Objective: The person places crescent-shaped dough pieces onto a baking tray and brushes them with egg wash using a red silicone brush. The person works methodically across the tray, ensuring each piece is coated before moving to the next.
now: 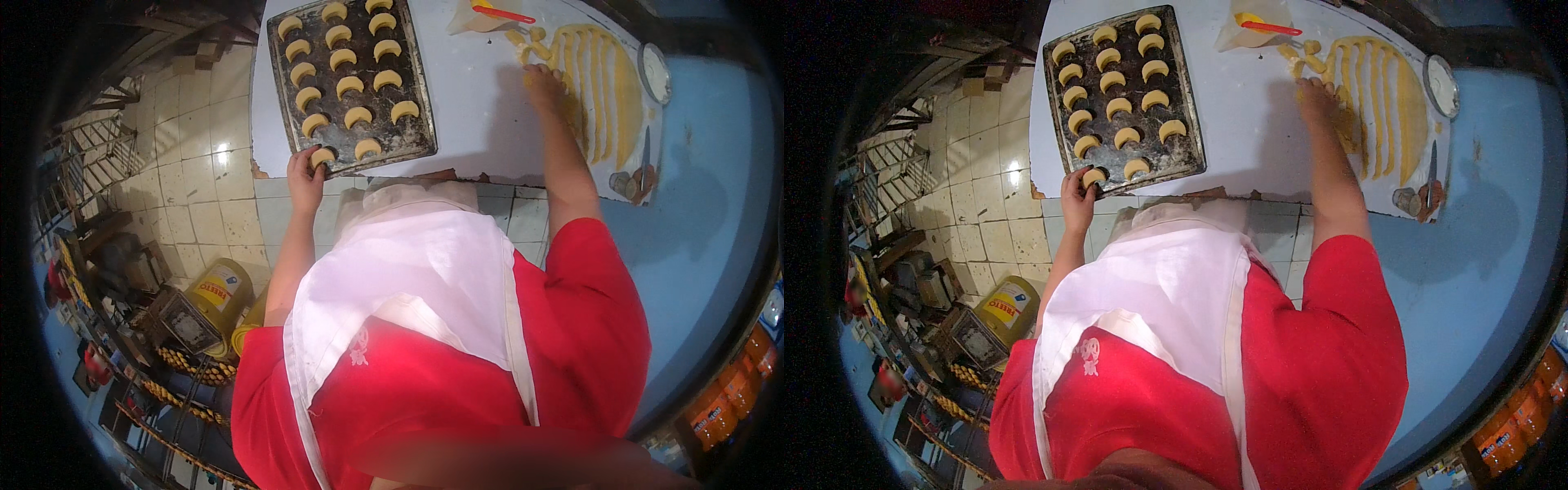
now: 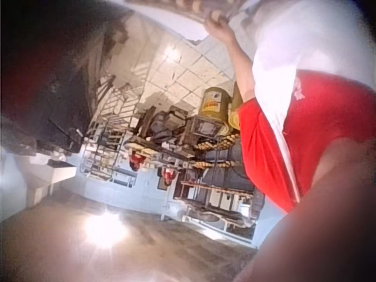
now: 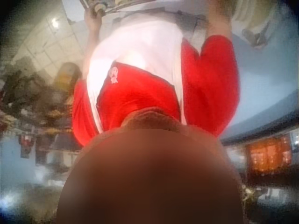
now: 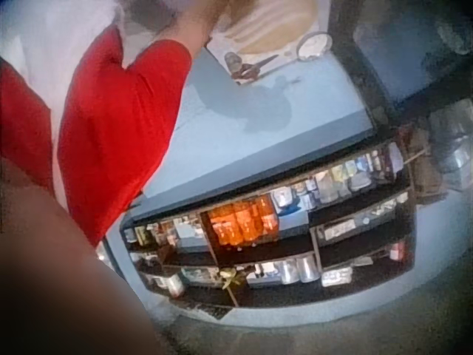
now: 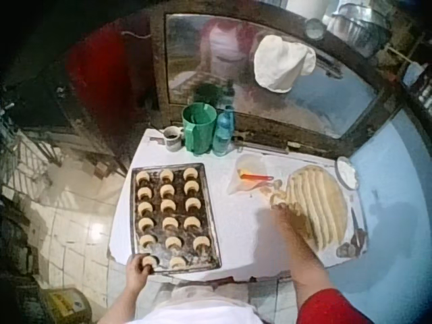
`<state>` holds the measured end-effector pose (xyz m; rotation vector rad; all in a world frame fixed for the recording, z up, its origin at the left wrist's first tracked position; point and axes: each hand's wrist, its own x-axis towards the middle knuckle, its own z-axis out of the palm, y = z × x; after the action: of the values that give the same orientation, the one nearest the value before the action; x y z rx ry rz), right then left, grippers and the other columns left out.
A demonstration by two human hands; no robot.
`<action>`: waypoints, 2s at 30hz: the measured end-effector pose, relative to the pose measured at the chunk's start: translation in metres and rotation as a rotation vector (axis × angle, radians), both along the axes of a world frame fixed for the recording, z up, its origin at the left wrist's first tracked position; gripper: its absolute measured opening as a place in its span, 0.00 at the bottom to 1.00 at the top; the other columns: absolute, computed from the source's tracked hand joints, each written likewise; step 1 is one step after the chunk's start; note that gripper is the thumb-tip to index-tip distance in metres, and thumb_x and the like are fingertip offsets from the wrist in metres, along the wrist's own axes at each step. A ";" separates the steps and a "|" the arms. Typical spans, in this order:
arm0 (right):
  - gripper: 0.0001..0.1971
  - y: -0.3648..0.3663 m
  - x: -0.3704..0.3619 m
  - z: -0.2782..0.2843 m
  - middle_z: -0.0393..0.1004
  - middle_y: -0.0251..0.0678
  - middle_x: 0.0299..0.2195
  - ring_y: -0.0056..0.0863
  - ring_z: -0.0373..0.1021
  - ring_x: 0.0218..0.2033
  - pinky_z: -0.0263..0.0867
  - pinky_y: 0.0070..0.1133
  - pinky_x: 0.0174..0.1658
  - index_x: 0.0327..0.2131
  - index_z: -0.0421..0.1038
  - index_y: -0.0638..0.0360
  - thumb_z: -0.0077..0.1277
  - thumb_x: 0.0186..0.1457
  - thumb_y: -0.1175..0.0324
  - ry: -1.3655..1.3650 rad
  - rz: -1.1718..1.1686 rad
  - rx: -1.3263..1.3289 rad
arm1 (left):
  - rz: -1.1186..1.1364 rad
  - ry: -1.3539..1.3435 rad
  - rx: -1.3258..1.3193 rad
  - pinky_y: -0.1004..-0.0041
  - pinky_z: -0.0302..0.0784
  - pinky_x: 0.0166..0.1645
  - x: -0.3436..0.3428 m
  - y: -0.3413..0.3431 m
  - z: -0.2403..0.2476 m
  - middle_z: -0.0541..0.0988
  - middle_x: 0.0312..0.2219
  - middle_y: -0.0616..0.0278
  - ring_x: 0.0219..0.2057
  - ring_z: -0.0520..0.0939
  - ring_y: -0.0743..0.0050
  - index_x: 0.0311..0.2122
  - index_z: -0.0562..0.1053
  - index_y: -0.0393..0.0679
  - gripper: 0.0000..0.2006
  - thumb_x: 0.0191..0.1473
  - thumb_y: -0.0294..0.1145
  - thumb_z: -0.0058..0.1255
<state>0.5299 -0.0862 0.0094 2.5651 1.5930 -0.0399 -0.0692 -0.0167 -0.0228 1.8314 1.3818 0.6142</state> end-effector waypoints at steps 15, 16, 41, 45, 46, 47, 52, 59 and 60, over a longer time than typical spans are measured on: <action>0.23 -0.061 -0.032 -0.027 0.78 0.41 0.46 0.47 0.75 0.50 0.72 0.39 0.54 0.50 0.77 0.47 0.70 0.49 0.64 0.326 -0.092 0.022 | -0.257 0.082 0.105 0.55 0.73 0.60 0.061 0.001 0.068 0.77 0.50 0.52 0.53 0.75 0.44 0.57 0.76 0.48 0.29 0.45 0.20 0.62; 0.22 -0.061 -0.042 -0.026 0.79 0.41 0.46 0.47 0.75 0.49 0.72 0.39 0.54 0.49 0.78 0.47 0.70 0.49 0.64 0.306 -0.183 -0.002 | -0.287 0.092 0.119 0.55 0.73 0.59 0.071 -0.002 0.064 0.77 0.50 0.52 0.52 0.76 0.44 0.57 0.76 0.48 0.29 0.46 0.21 0.63; 0.23 0.045 -0.238 -0.007 0.75 0.43 0.49 0.48 0.75 0.49 0.72 0.38 0.53 0.53 0.77 0.54 0.63 0.51 0.72 0.681 0.289 0.092 | -0.327 0.220 0.245 0.54 0.76 0.54 0.117 0.057 0.025 0.79 0.45 0.55 0.48 0.78 0.46 0.50 0.80 0.47 0.21 0.48 0.22 0.62; 0.19 0.051 -0.238 -0.007 0.77 0.42 0.48 0.47 0.74 0.51 0.71 0.37 0.56 0.49 0.78 0.54 0.63 0.52 0.69 0.698 0.331 0.179 | -0.363 0.262 0.161 0.53 0.76 0.53 0.117 0.055 0.021 0.80 0.46 0.53 0.45 0.79 0.42 0.52 0.79 0.45 0.22 0.48 0.22 0.62; 0.19 0.052 -0.237 -0.005 0.77 0.41 0.48 0.47 0.74 0.51 0.71 0.37 0.56 0.50 0.78 0.54 0.63 0.52 0.68 0.695 0.338 0.165 | -0.353 0.233 0.185 0.53 0.76 0.53 0.117 0.054 0.023 0.80 0.47 0.53 0.46 0.79 0.42 0.52 0.79 0.45 0.22 0.49 0.22 0.63; 0.19 0.054 -0.235 -0.001 0.77 0.41 0.48 0.46 0.74 0.51 0.71 0.37 0.56 0.50 0.78 0.54 0.63 0.53 0.67 0.692 0.340 0.113 | -0.345 0.223 0.180 0.54 0.76 0.53 0.116 0.053 0.028 0.80 0.47 0.52 0.47 0.79 0.42 0.52 0.79 0.45 0.22 0.49 0.23 0.63; 0.21 0.079 -0.231 0.008 0.75 0.44 0.51 0.49 0.74 0.52 0.72 0.40 0.55 0.52 0.77 0.55 0.64 0.53 0.67 0.703 0.276 0.233 | -0.168 0.132 0.296 0.57 0.75 0.58 0.089 0.064 0.056 0.80 0.49 0.53 0.53 0.77 0.44 0.54 0.79 0.49 0.23 0.51 0.28 0.67; 0.22 0.123 -0.242 -0.021 0.77 0.39 0.49 0.44 0.75 0.51 0.72 0.37 0.54 0.53 0.77 0.54 0.64 0.53 0.68 0.674 0.295 0.233 | -0.036 0.354 0.090 0.56 0.76 0.59 0.043 0.078 0.039 0.80 0.49 0.55 0.52 0.79 0.45 0.51 0.80 0.48 0.22 0.48 0.21 0.64; 0.22 0.125 -0.241 -0.025 0.77 0.38 0.50 0.44 0.75 0.51 0.72 0.37 0.54 0.53 0.77 0.54 0.64 0.53 0.69 0.690 0.311 0.223 | -0.042 0.325 0.069 0.56 0.76 0.59 0.042 0.080 0.033 0.80 0.49 0.54 0.51 0.79 0.45 0.50 0.80 0.47 0.22 0.47 0.20 0.63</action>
<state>0.2894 0.0388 -0.0153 2.5726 2.3230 -0.8411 -0.0274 0.0632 0.0103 2.0789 1.5402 0.3562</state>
